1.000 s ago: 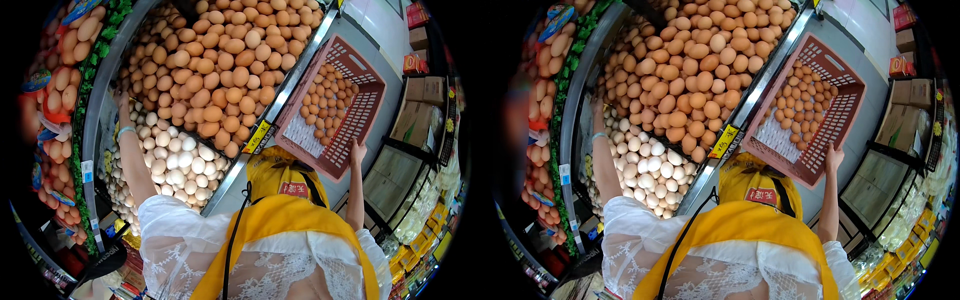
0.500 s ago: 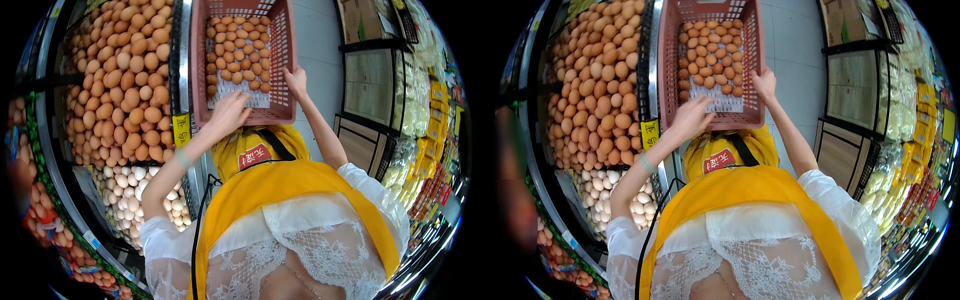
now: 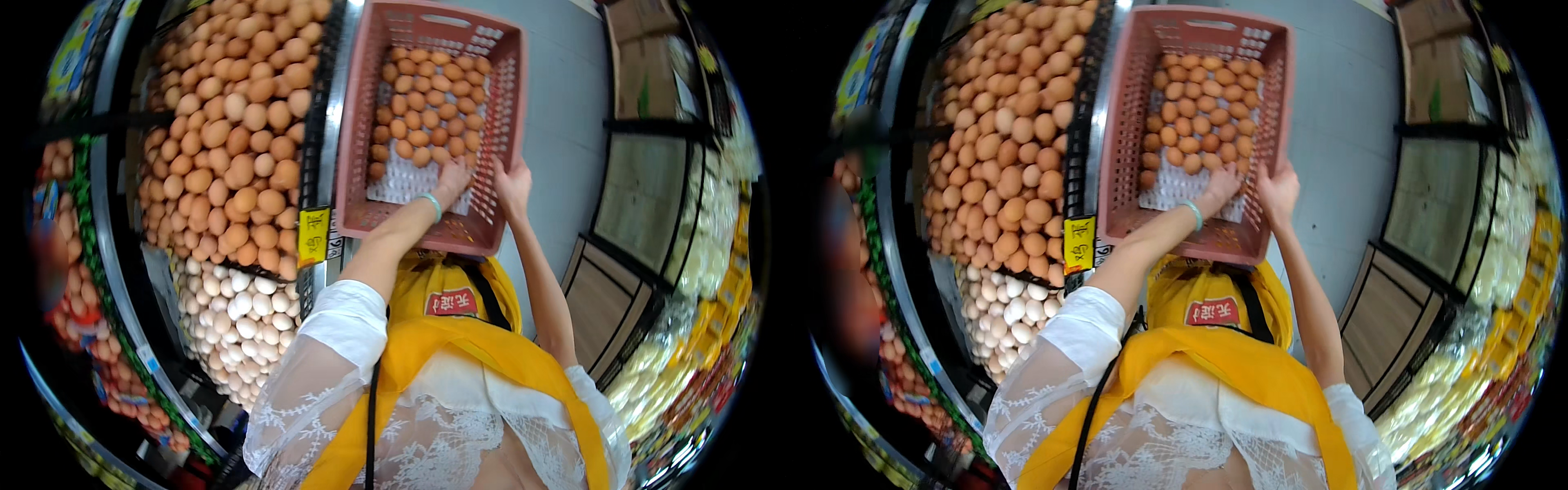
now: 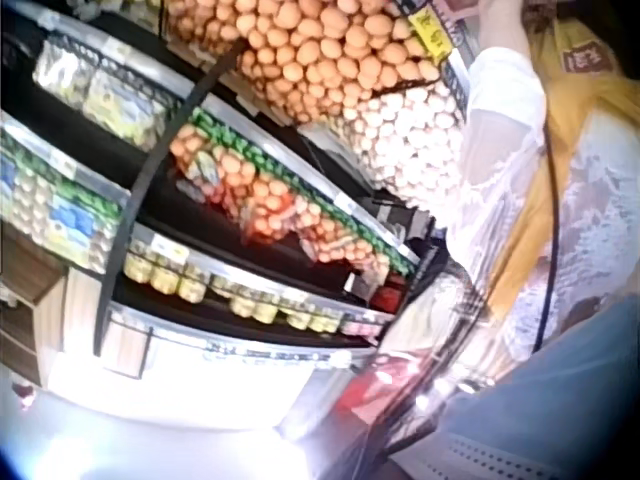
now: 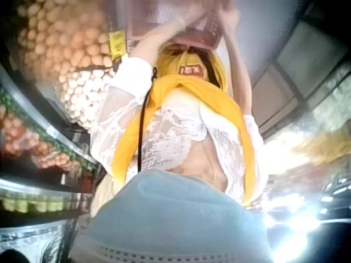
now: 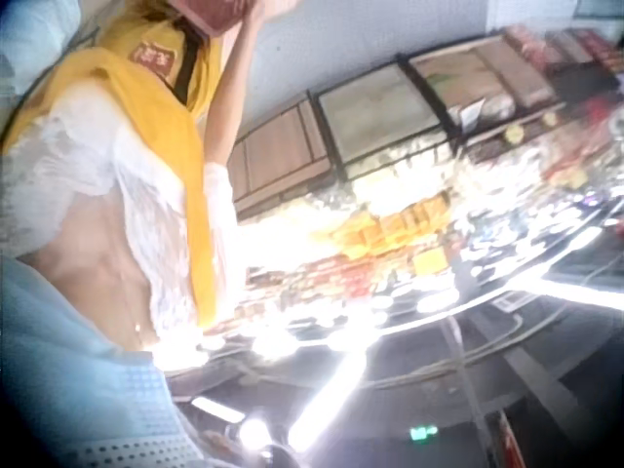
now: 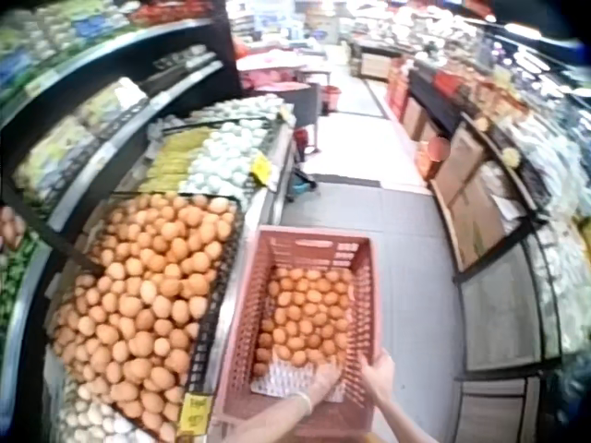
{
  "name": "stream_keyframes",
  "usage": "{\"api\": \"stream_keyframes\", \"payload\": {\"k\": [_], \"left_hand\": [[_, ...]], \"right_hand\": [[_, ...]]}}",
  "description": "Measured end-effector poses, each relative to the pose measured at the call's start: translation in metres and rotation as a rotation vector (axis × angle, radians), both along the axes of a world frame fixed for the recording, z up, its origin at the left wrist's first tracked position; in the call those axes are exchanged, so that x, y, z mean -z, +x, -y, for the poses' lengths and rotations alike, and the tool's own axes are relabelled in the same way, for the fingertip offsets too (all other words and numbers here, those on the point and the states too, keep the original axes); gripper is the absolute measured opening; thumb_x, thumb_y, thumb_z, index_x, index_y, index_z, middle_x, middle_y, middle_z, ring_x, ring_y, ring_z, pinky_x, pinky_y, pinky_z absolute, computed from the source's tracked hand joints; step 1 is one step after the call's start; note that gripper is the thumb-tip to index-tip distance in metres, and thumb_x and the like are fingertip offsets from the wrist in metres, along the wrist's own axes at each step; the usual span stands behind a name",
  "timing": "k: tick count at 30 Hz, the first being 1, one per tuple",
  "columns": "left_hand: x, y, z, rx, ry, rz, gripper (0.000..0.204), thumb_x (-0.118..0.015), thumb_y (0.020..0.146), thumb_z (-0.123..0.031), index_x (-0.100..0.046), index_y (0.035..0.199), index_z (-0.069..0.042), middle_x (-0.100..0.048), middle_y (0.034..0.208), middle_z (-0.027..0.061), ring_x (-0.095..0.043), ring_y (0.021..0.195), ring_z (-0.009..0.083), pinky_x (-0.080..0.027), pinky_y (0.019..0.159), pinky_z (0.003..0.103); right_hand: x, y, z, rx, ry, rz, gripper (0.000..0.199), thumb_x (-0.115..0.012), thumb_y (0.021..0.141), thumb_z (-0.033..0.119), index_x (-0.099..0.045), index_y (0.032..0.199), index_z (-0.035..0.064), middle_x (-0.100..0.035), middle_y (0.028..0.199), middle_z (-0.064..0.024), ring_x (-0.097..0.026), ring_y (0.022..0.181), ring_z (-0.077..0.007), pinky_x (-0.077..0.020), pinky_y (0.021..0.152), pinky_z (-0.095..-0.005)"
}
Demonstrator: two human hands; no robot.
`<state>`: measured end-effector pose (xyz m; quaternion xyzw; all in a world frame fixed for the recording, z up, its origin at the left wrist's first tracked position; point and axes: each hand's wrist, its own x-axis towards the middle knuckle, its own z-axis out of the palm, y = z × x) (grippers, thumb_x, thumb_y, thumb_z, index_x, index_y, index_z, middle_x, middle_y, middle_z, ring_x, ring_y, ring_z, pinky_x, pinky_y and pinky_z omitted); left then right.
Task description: The person transfers brown eggs from a bulk display bin into a red plastic basket using their hands. They pick up eggs one by one or in small handfuls and place them into the basket, which gradually fills up.
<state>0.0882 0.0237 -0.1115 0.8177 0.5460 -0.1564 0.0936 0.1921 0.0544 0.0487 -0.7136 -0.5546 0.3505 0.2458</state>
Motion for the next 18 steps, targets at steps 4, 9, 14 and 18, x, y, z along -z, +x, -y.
{"api": "stream_keyframes", "payload": {"k": [4, 9, 14, 18], "left_hand": [[-0.004, -0.002, 0.009, -0.231, 0.011, 0.143, 0.033, -0.057, 0.081, -0.015, -0.056, 0.114, -0.016, -0.053, 0.108, 0.0139, -0.062, 0.083, 0.0283, -0.049, 0.063, 0.041], [-0.091, -0.039, 0.013, -0.572, -0.187, 0.612, 0.061, -0.081, 0.055, -0.02, -0.053, 0.108, -0.009, -0.057, 0.1, 0.0155, -0.061, 0.094, 0.031, -0.05, 0.075, 0.04], [-0.239, -0.125, 0.055, -0.738, -0.015, 1.189, 0.046, -0.075, 0.061, -0.014, -0.051, 0.099, -0.004, -0.057, 0.095, 0.0108, -0.058, 0.085, 0.0251, -0.048, 0.075, 0.035], [-0.314, -0.218, 0.134, -1.084, 0.536, 1.398, 0.045, -0.072, 0.06, -0.006, -0.053, 0.101, -0.005, -0.056, 0.092, 0.0047, -0.055, 0.073, 0.0133, -0.047, 0.063, 0.026]], "right_hand": [[0.004, 0.004, -0.004, -0.047, 0.067, -0.001, 0.031, -0.066, 0.078, 0.023, -0.063, 0.096, -0.0025, -0.067, 0.087, -0.0214, -0.065, 0.084, -0.0354, -0.049, 0.075, -0.0396], [0.008, 0.007, -0.003, -0.088, 0.072, -0.119, 0.028, -0.063, 0.08, 0.015, -0.062, 0.1, -0.0044, -0.068, 0.087, -0.0156, -0.065, 0.081, -0.0237, -0.0485, 0.075, -0.0349], [0.033, 0.023, -0.011, -0.074, 0.011, -0.155, 0.025, -0.061, 0.081, 0.012, -0.062, 0.098, -0.0075, -0.068, 0.084, -0.0124, -0.063, 0.074, -0.0182, -0.0489, 0.071, -0.0327], [0.013, 0.011, -0.007, -0.108, 0.035, -0.12, 0.024, -0.061, 0.083, 0.013, -0.062, 0.098, -0.007, -0.066, 0.078, -0.0079, -0.058, 0.065, -0.0147, -0.0479, 0.061, -0.0308]]}}
